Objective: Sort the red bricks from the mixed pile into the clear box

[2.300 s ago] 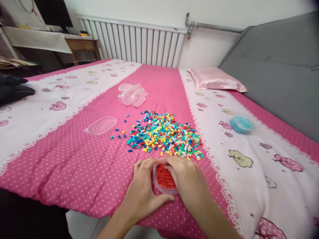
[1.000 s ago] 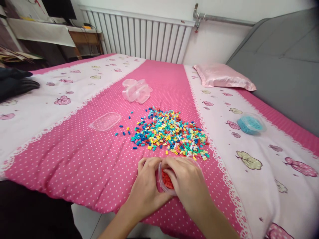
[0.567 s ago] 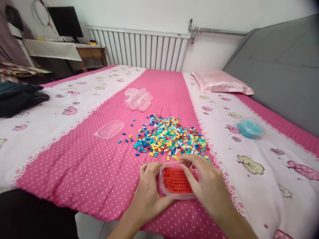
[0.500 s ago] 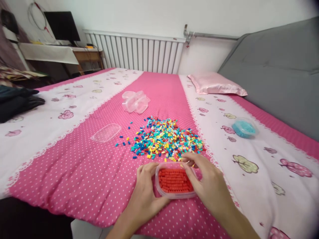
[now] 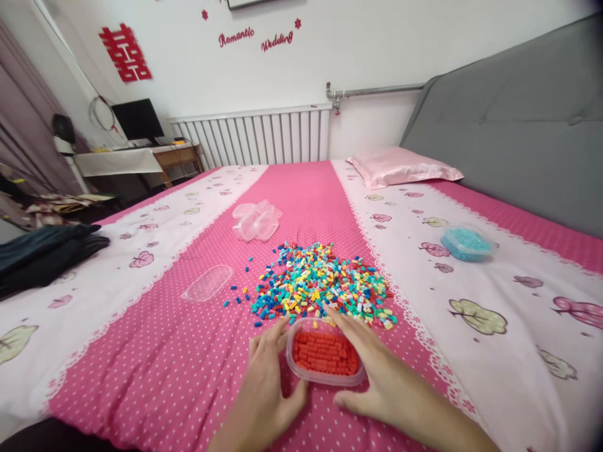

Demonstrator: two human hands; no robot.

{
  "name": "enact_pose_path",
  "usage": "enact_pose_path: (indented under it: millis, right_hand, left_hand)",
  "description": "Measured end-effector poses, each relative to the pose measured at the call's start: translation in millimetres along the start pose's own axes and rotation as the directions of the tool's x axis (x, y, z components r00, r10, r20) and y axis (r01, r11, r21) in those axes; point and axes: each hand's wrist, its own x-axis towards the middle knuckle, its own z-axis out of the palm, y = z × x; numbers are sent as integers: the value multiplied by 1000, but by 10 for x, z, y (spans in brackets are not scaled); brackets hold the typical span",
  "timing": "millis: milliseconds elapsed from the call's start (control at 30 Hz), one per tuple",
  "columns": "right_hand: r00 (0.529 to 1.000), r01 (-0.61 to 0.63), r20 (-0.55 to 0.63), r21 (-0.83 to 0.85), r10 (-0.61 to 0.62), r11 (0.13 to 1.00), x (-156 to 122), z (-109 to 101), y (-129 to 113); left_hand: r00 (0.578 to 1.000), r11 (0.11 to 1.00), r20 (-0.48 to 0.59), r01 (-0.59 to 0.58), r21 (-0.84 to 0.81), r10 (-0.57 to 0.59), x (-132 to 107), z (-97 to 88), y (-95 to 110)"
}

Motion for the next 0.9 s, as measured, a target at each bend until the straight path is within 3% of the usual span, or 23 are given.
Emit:
enact_pose_path:
  millis: [133, 233, 367, 533, 900]
  right_hand:
    - [1000, -15, -23, -2, 15, 1000, 29, 28, 11]
    - [1000, -16, -17, 4, 16, 1000, 26, 22, 2]
    - [1000, -13, -15, 0, 13, 1000, 6, 8, 4]
    - [1000, -11, -8, -23, 10, 1000, 7, -6, -6]
    - [999, 23, -43, -30, -24, 999, 6, 31, 52]
  left_hand:
    - [998, 997, -55, 34, 75, -30, 143, -230, -179]
    - [994, 979, -100, 66, 194, -47, 344, -290, -341]
    - [999, 929, -21, 40, 368, -35, 547, -173, -474]
    - [998, 918, -52, 56, 392, -39, 563, -49, -493]
    - [995, 920, -91, 79, 383, -47, 545, -18, -496]
